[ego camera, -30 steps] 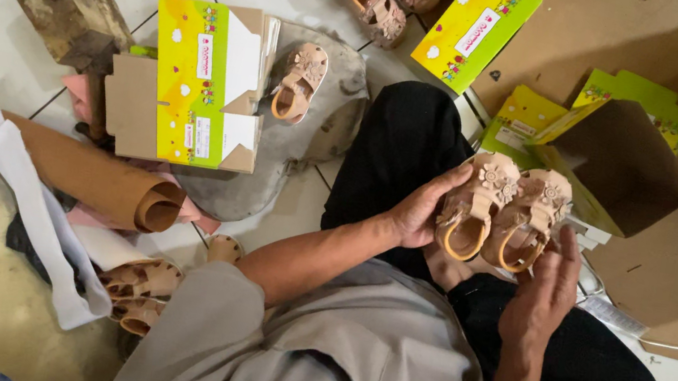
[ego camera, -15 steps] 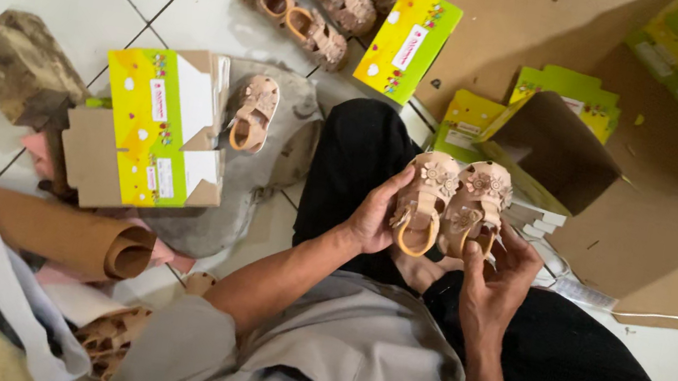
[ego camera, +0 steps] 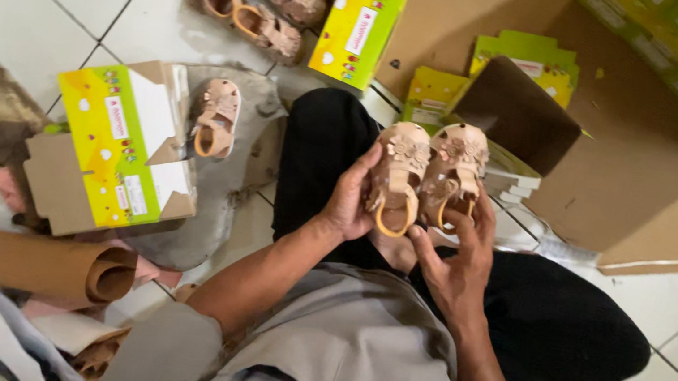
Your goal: The person sits on the floor and packs pairs of children's shoes into printed shoe boxes. They open a flat box, fold it into shape, place a pair of shoes inside with tissue paper, close the lid, and stack the finished box on a pile of packed boxes.
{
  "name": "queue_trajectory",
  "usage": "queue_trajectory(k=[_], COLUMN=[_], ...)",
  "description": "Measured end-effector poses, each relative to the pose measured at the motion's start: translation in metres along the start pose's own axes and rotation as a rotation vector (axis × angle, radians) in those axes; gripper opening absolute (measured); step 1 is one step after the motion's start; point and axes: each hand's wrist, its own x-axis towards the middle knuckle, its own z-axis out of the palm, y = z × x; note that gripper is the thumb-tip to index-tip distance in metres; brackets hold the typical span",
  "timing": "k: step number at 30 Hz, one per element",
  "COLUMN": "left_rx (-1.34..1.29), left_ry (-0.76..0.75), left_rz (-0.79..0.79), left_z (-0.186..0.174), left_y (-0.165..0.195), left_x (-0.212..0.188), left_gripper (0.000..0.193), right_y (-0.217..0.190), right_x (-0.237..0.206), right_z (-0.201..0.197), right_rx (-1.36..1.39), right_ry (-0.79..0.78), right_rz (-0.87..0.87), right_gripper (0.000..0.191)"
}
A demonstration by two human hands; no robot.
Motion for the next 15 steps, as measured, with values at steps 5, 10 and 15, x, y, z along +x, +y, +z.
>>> queue_trajectory(k=[5,10,15], left_rx=[-0.007,0.130,0.263], left_ry=[-0.053,-0.105,-0.132], left_rz=[0.025,0.117,0.216], left_z=[0.010,0.022,0.034], left_y=[0.002,-0.003,-0.014], left_x=[-0.002,-0.002,-0.003], left_gripper=[0.056,0.053,0.052], right_y=[-0.012,-0.012,0.005], right_x=[0.003,0.006,0.004], right_z=[-0.005,-0.003,0.005], right_rx=[-0.018,-0.006,0.154], right_ry=[-0.025,-0.014,0.050], right_rz=[0.033,0.134,0.338], right_gripper=[0.044,0.043,0.039])
